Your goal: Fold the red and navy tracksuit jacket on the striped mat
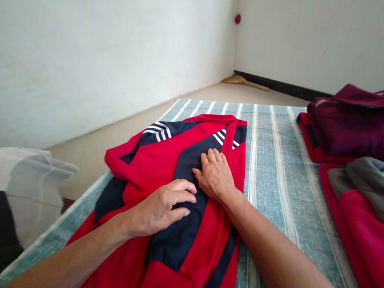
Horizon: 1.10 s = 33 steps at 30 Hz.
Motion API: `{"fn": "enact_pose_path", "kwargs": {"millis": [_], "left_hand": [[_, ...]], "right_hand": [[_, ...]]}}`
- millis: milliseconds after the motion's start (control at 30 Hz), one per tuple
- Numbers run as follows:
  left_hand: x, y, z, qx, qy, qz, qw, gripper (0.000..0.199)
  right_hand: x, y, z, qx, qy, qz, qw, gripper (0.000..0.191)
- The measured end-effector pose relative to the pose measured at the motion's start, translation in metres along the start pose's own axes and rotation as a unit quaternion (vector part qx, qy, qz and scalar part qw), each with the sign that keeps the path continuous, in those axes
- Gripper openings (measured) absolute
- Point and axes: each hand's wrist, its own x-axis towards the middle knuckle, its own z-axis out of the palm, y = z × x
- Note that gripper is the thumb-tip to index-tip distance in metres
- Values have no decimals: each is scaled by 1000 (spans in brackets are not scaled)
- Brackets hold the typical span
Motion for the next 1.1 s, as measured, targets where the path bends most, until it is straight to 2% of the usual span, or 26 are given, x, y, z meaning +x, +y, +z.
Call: {"fn": "enact_pose_path", "kwargs": {"millis": [233,567,700,800,933,1000,1100], "left_hand": [[-1,-2,7,41,24,28,998,10],[-4,-4,17,59,54,59,995,20],[-12,4,2,18,74,18,997,17],[-24,7,-22,13,89,-30,995,17],[-43,-1,-53,64,141,-75,985,18],[-48,-6,-58,94,160,-77,980,18],[-44,-4,-46,112,134,-32,984,16]], "right_hand": [[0,2,4,-10,14,-7,1000,52],[0,0,0,-6,5,-5,1000,51],[0,1,2,-4,10,-9,1000,50],[0,2,2,-5,9,-12,1000,51],[0,1,1,0,9,-11,1000,51],[0,1,2,3,10,-10,1000,50],[0,0,3,6,12,-13,1000,50]]}}
